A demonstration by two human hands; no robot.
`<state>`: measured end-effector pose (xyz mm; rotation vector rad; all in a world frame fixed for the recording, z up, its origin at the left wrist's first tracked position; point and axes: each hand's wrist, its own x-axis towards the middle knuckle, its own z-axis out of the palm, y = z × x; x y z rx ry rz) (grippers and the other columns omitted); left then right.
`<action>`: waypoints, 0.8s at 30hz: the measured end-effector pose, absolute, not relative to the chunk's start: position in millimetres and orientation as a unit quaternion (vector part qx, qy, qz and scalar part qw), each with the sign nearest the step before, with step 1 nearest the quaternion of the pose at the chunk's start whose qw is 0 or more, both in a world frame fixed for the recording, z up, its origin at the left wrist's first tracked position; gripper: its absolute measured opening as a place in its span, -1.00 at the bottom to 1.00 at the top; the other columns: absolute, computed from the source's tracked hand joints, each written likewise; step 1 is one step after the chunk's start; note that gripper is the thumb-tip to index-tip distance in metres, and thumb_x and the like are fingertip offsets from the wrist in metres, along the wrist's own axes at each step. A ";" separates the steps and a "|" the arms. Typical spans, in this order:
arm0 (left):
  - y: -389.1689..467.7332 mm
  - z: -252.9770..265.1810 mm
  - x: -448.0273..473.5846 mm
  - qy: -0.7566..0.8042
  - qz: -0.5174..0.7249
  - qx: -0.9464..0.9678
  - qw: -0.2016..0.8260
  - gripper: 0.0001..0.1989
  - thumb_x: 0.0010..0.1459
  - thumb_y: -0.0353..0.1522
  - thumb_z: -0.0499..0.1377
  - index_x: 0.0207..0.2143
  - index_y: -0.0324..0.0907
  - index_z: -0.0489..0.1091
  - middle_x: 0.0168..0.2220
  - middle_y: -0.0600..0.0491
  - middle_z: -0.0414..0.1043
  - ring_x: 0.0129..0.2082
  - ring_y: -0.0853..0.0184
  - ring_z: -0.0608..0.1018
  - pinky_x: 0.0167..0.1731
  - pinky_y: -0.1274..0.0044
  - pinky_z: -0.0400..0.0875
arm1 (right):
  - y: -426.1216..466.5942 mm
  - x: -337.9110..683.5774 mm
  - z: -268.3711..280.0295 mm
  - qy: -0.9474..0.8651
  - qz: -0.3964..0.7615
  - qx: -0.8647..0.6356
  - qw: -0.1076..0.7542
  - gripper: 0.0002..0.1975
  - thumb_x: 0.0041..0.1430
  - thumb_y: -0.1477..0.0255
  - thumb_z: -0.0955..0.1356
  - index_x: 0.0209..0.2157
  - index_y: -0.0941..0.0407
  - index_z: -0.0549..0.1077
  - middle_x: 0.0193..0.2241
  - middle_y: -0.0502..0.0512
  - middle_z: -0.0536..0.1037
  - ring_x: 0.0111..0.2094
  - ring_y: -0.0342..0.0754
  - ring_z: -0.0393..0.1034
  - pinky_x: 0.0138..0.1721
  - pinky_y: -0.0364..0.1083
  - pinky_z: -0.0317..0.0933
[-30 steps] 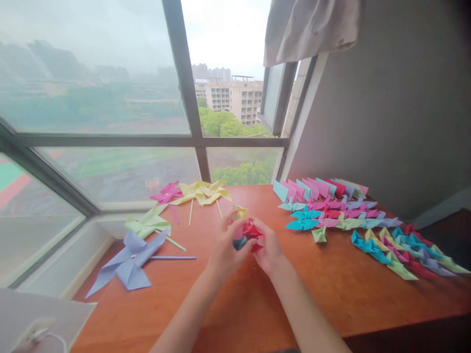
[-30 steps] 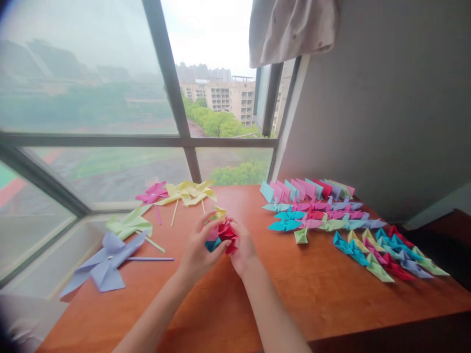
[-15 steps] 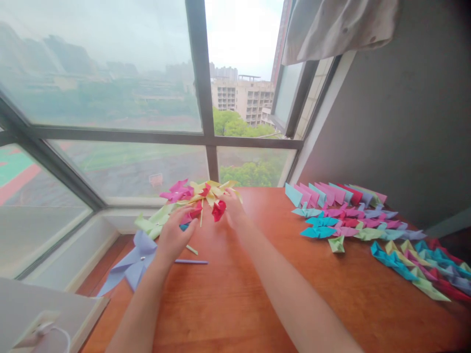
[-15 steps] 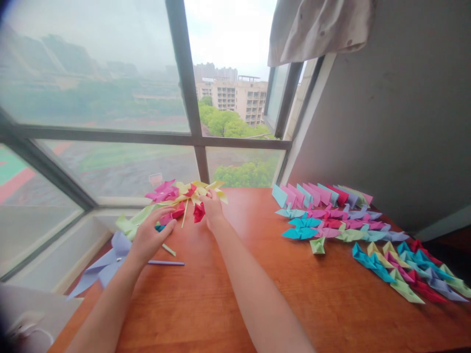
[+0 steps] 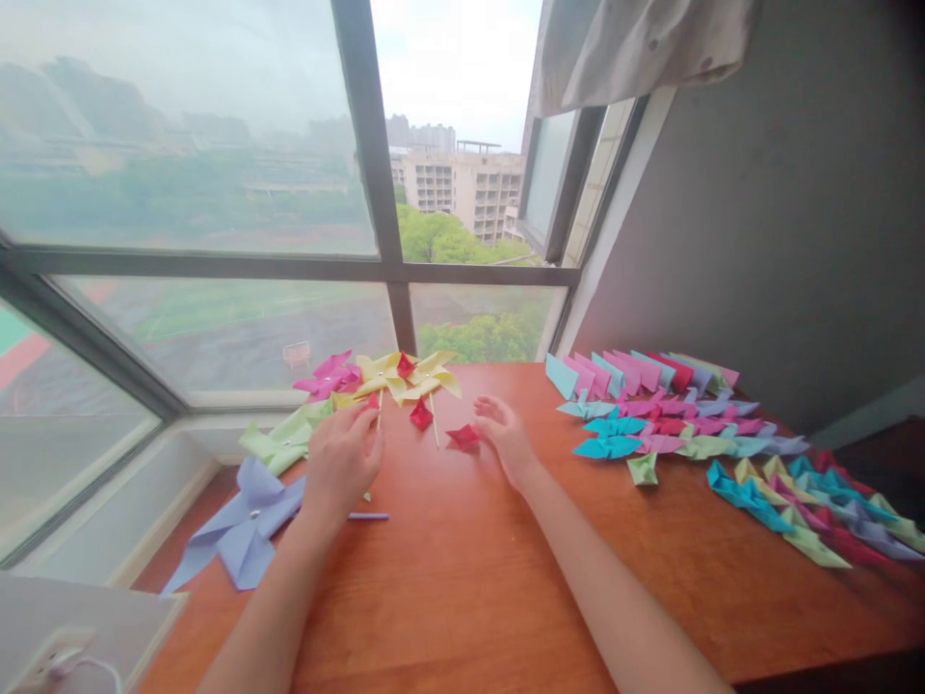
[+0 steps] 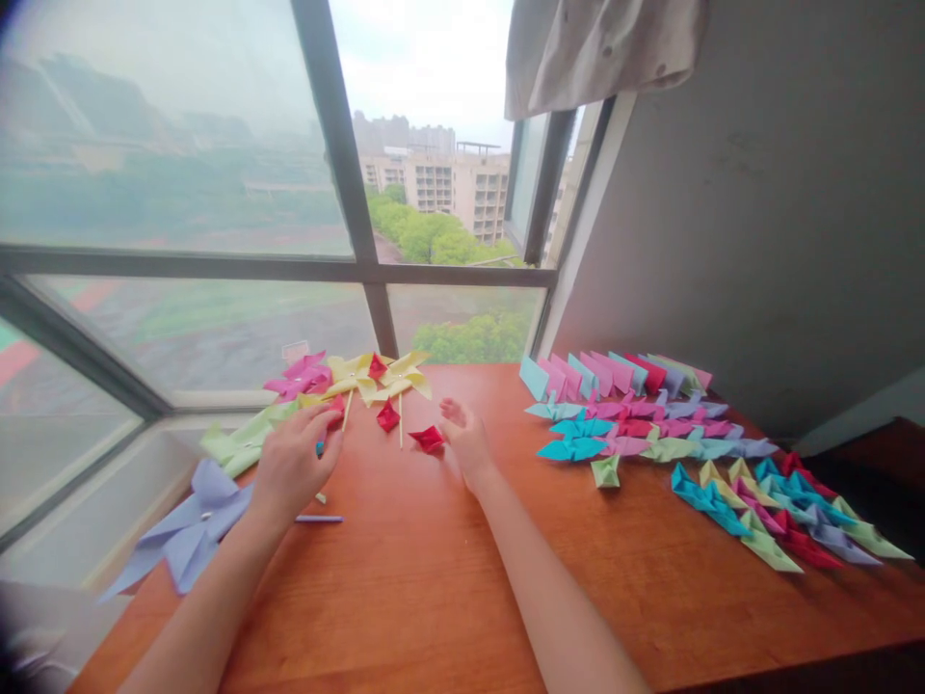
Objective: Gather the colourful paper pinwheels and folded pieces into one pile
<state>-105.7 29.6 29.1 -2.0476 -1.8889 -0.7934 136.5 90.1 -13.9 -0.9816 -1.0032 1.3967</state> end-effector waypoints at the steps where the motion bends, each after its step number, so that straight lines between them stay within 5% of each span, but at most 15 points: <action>1: 30.1 30.4 -103.7 -0.660 -0.231 -0.700 0.147 -0.71 0.20 -0.30 0.07 -0.07 -0.16 0.44 0.06 -0.17 0.43 0.08 0.00 0.44 0.10 0.16 0.28 | 88.1 144.3 -16.9 -0.434 0.576 -0.427 0.546 -0.59 -0.13 0.40 0.43 -0.14 0.06 0.46 -0.05 0.13 0.53 0.04 0.07 0.37 0.03 0.06 0.30; 9: 46.4 28.7 -85.4 -0.707 -0.095 -0.684 0.152 -0.55 0.18 -0.21 0.08 0.08 -0.21 0.34 0.10 -0.26 0.41 0.02 -0.07 0.49 0.05 0.10 0.22 | 69.7 173.2 -24.9 -0.650 0.345 -0.538 0.411 -0.57 0.04 0.47 0.34 0.00 0.09 0.45 -0.11 0.17 0.55 -0.27 0.01 0.48 -0.14 0.04 0.37; 14: 52.9 28.4 -69.2 -0.647 -0.120 -0.745 0.109 -0.65 0.21 -0.28 0.04 0.00 -0.20 0.39 0.01 -0.16 0.49 -0.03 0.02 0.53 -0.01 0.24 0.33 | 59.4 158.4 -16.5 -0.764 0.247 -0.484 0.346 -0.48 0.11 0.46 0.34 0.14 0.04 0.36 0.03 0.18 0.44 -0.02 0.07 0.39 0.03 0.04 0.28; 24: 42.0 18.6 -80.6 -0.589 -0.187 -0.779 0.103 -0.70 0.24 -0.33 0.00 -0.17 -0.19 0.51 -0.04 -0.11 0.55 -0.02 0.06 0.52 0.03 0.25 0.36 | 53.2 147.6 -9.7 -0.785 0.208 -0.498 0.303 -0.80 0.16 0.57 0.29 -0.20 0.06 0.47 -0.24 0.08 0.53 -0.19 -0.03 0.41 -0.12 -0.09 0.27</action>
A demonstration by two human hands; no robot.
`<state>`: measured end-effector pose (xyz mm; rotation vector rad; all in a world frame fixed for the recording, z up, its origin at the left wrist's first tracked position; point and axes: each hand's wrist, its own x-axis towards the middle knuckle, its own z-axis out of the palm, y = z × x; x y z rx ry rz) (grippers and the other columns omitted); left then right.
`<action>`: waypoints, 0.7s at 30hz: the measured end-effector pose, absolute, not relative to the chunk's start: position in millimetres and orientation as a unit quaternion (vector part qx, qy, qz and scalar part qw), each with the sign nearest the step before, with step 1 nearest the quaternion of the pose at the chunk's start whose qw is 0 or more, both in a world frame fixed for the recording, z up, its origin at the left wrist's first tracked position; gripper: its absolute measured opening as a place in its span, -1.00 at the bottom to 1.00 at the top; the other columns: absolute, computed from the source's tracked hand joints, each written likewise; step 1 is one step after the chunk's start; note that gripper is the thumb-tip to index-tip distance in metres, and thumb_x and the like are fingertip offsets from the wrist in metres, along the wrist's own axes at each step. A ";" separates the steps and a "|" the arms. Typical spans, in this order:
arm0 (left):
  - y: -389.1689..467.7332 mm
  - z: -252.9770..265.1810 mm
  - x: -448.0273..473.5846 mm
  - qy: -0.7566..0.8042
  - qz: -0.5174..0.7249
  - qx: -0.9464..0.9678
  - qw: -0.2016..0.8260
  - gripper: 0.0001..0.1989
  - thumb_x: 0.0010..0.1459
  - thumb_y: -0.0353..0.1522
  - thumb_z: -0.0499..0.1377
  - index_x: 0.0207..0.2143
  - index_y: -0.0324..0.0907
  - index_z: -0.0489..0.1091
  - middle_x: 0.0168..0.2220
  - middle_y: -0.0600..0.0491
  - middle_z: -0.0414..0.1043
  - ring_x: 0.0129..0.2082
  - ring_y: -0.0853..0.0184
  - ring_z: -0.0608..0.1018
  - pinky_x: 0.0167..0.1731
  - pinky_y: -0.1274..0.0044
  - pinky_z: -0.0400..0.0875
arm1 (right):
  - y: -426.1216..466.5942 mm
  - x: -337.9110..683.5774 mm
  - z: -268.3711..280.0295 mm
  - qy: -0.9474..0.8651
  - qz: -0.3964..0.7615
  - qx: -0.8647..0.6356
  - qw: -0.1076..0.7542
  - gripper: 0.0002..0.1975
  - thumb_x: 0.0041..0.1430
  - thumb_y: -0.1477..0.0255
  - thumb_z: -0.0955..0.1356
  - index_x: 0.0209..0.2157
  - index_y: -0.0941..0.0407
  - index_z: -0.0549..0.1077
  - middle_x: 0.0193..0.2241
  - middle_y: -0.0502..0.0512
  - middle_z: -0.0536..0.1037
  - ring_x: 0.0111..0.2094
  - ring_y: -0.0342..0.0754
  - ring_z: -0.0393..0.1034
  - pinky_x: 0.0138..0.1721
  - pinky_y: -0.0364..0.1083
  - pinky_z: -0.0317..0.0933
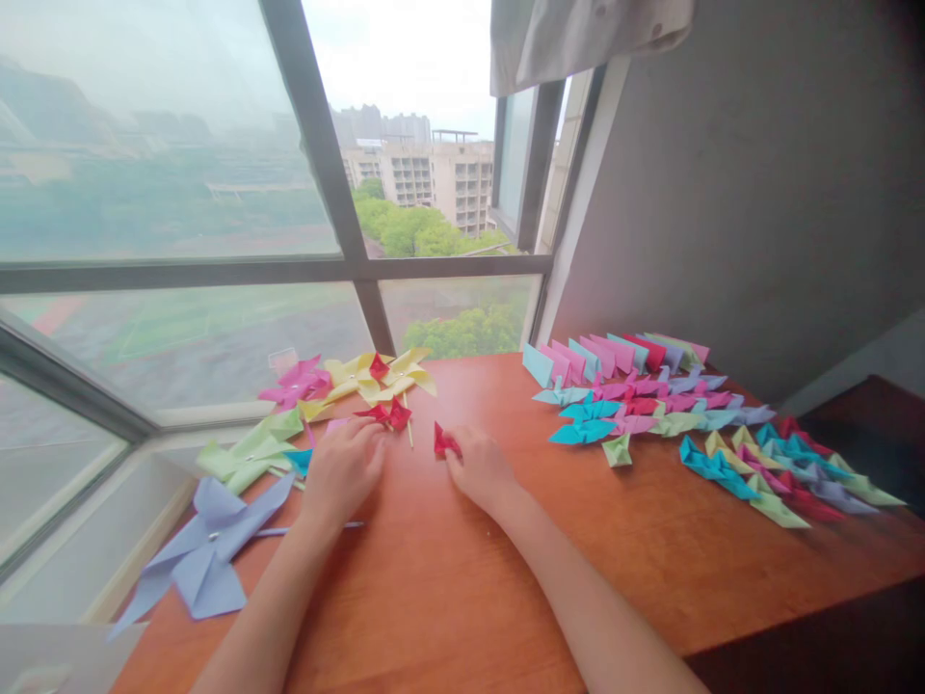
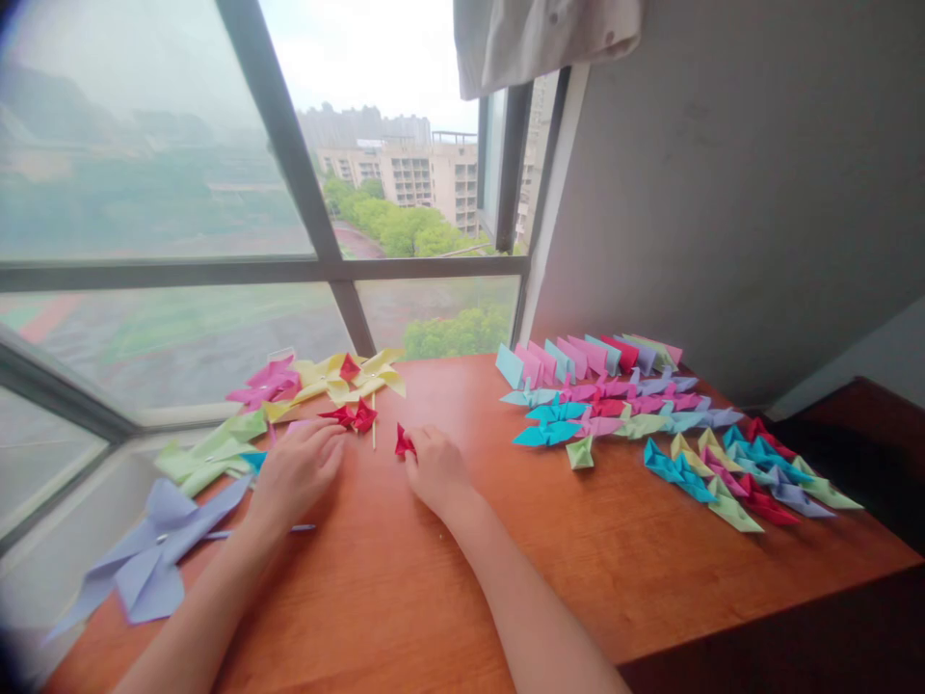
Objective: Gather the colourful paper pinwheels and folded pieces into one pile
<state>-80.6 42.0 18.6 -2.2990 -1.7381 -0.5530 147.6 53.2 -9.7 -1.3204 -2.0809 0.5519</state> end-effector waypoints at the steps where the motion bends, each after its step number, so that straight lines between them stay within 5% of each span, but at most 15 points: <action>1: 41.3 18.9 -82.7 -0.595 -0.187 -0.773 0.116 -0.70 0.24 -0.33 0.00 -0.16 -0.21 0.51 -0.04 -0.12 0.55 -0.01 0.05 0.52 0.04 0.24 0.36 | 52.2 147.4 -9.3 -0.786 0.211 -0.494 0.305 -0.81 0.15 0.57 0.30 -0.23 0.06 0.47 -0.27 0.06 0.54 -0.21 -0.04 0.41 -0.15 -0.11 0.28; 7: 38.2 21.0 -90.0 -0.641 -0.206 -0.729 0.123 -0.72 0.23 -0.34 0.03 -0.16 -0.18 0.50 -0.07 -0.06 0.57 -0.07 0.09 0.56 -0.02 0.31 0.40 | 51.2 140.3 -4.1 -0.747 0.287 -0.472 0.370 -0.77 0.12 0.57 0.32 -0.21 0.05 0.52 -0.30 0.02 0.59 -0.36 -0.12 0.46 -0.27 -0.16 0.34; 17: 33.8 28.4 -105.5 -0.679 -0.409 -0.593 0.138 -0.77 0.20 -0.37 0.07 -0.18 -0.19 0.50 -0.20 -0.03 0.59 -0.29 0.20 0.60 -0.18 0.39 0.48 | 53.6 83.2 27.4 -0.740 0.390 -0.317 0.448 -0.56 0.12 0.56 0.30 0.06 0.06 0.43 -0.06 0.04 0.57 -0.21 -0.14 0.50 -0.21 -0.16 0.43; 21: 31.8 32.8 -89.1 -0.611 -0.444 -0.642 0.132 -0.80 0.20 -0.41 0.09 -0.18 -0.19 0.49 -0.15 -0.06 0.56 -0.14 0.17 0.58 -0.04 0.35 0.45 | 38.0 120.8 16.4 -0.732 0.344 -0.386 0.444 -0.57 0.11 0.55 0.30 0.04 0.08 0.44 -0.07 0.09 0.57 -0.26 -0.12 0.50 -0.27 -0.15 0.43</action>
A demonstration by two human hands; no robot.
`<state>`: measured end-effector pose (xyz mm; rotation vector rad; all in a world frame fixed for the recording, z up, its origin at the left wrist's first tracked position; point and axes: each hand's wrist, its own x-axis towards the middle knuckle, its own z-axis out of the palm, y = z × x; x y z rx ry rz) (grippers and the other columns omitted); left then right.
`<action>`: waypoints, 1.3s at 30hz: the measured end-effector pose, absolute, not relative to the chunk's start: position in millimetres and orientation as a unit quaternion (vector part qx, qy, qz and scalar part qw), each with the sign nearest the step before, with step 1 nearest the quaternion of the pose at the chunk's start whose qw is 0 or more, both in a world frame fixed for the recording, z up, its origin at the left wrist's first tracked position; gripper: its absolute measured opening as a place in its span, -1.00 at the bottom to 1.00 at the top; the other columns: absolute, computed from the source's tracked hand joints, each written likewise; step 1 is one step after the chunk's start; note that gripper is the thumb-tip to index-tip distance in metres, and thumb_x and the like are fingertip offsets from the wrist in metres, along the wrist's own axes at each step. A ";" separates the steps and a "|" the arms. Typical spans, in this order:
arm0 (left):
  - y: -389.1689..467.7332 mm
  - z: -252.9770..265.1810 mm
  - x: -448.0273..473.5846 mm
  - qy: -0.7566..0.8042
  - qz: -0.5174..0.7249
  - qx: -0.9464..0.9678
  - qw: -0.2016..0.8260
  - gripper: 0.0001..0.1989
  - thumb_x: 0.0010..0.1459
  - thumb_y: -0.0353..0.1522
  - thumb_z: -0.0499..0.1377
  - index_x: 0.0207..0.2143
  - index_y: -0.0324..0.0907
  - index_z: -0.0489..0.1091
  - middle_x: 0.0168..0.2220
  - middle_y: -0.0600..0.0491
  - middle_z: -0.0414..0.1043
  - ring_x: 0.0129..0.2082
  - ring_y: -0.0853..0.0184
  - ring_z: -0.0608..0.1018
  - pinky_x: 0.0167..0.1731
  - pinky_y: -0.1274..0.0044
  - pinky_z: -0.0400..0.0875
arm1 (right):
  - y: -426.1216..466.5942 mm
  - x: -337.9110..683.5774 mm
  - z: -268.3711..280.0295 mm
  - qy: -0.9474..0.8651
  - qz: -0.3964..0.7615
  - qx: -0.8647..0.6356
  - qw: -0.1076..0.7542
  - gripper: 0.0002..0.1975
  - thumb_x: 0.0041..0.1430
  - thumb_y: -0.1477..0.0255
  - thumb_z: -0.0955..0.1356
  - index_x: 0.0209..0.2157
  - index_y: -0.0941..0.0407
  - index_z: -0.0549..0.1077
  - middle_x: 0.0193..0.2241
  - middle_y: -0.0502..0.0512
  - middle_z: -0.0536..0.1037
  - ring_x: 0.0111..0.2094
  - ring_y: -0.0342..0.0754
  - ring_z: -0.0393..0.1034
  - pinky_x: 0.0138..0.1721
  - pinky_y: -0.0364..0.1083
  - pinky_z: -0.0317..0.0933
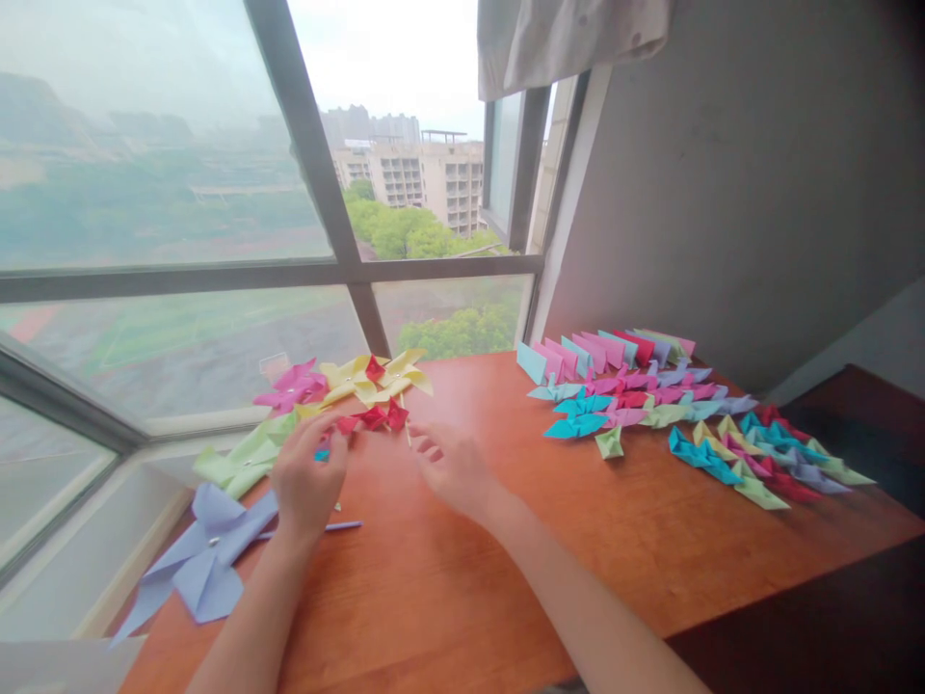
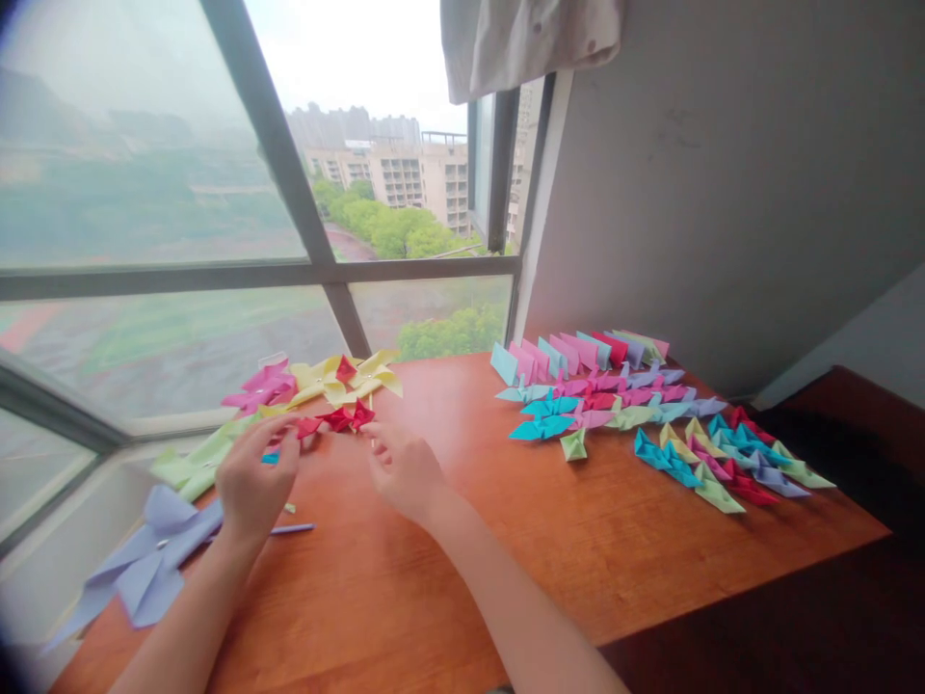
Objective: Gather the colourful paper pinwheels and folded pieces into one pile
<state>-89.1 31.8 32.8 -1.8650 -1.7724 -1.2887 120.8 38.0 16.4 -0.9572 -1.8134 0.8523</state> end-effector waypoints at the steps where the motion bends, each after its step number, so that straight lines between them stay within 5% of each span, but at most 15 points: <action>1: 30.8 34.2 -81.3 -0.586 -0.445 -0.665 0.123 -0.80 0.21 -0.42 0.10 -0.17 -0.19 0.48 -0.13 -0.07 0.55 -0.09 0.16 0.56 -0.01 0.34 0.43 | 33.3 140.5 13.4 -0.728 0.321 -0.412 0.444 -0.58 0.11 0.55 0.29 0.03 0.08 0.45 -0.09 0.11 0.57 -0.25 -0.11 0.50 -0.26 -0.13 0.43; 5: 23.4 39.5 -39.0 -0.499 -0.404 -0.764 0.065 -0.75 0.21 -0.45 0.10 -0.07 -0.12 0.43 -0.03 -0.06 0.49 -0.01 0.16 0.52 0.02 0.32 0.41 | 12.7 244.7 6.2 -0.686 0.180 -0.532 0.463 -0.66 0.17 0.45 0.29 -0.01 0.09 0.45 -0.09 0.15 0.55 -0.12 -0.01 0.47 -0.11 -0.02 0.42; 10: 7.4 33.0 30.6 -0.405 -0.312 -0.858 -0.043 -0.66 0.22 -0.50 0.04 0.03 -0.09 0.35 0.07 -0.08 0.41 -0.05 0.20 0.53 -0.09 0.36 0.46 | -3.9 359.2 -4.7 -0.627 0.006 -0.649 0.430 -0.73 0.21 0.31 0.28 -0.13 0.10 0.50 -0.13 0.19 0.54 -0.17 0.05 0.47 -0.17 0.01 0.42; 15: -13.1 11.6 86.9 -0.336 -0.224 -0.906 -0.126 -0.62 0.12 -0.53 0.08 0.01 -0.12 0.33 0.06 -0.07 0.42 0.00 0.19 0.49 0.00 0.35 0.42 | -2.6 381.9 -26.4 -0.662 -0.028 -0.658 0.359 -0.71 0.19 0.27 0.30 -0.12 0.09 0.49 -0.10 0.22 0.50 -0.05 0.11 0.42 -0.03 0.07 0.36; 24: -28.3 7.8 89.9 -0.362 -0.180 -0.903 -0.148 -0.63 0.19 -0.44 0.09 0.07 -0.11 0.27 0.07 -0.07 0.40 0.02 0.15 0.46 0.04 0.30 0.37 | -16.1 342.3 -33.9 -0.636 0.025 -0.674 0.374 -0.72 0.17 0.22 0.31 -0.17 0.08 0.47 -0.09 0.22 0.49 -0.18 0.07 0.46 -0.24 0.00 0.42; 27: -27.4 6.7 89.4 -0.373 -0.205 -0.890 -0.164 -0.48 0.19 -0.30 0.18 0.19 -0.08 0.16 0.13 -0.10 0.36 0.08 0.09 0.43 0.08 0.24 0.34 | -36.1 312.8 -25.3 -0.647 0.119 -0.634 0.407 -0.76 0.20 0.27 0.30 -0.17 0.06 0.48 -0.10 0.21 0.50 -0.26 0.02 0.48 -0.43 -0.08 0.42; 30: -27.1 4.7 89.0 -0.368 -0.232 -0.884 -0.173 -0.36 0.15 -0.27 0.23 0.24 -0.06 0.10 0.18 -0.12 0.31 0.12 0.06 0.40 0.10 0.22 0.33 | -54.9 281.7 -15.4 -0.680 0.218 -0.568 0.408 -0.80 0.21 0.36 0.29 -0.18 0.03 0.51 -0.18 0.16 0.56 -0.28 0.01 0.50 -0.37 -0.08 0.45; 35: -27.0 1.5 89.5 -0.368 -0.215 -0.890 -0.163 -0.70 0.21 -0.46 0.10 -0.01 -0.09 0.34 -0.02 -0.04 0.47 -0.03 0.18 0.50 -0.01 0.34 0.41 | -68.4 264.8 -12.4 -0.655 0.266 -0.557 0.436 -0.78 0.25 0.40 0.26 -0.19 0.04 0.53 -0.20 0.14 0.60 -0.22 0.03 0.53 -0.21 -0.05 0.45; 39: -17.4 1.3 81.9 -0.361 -0.212 -0.900 -0.122 -0.76 0.23 -0.50 0.04 -0.12 -0.09 0.41 -0.12 -0.01 0.52 -0.14 0.24 0.55 -0.11 0.41 0.46 | -72.0 273.4 -20.2 -0.621 0.261 -0.582 0.457 -0.79 0.25 0.35 0.28 -0.22 0.06 0.55 -0.21 0.16 0.61 -0.21 0.05 0.54 -0.19 -0.03 0.46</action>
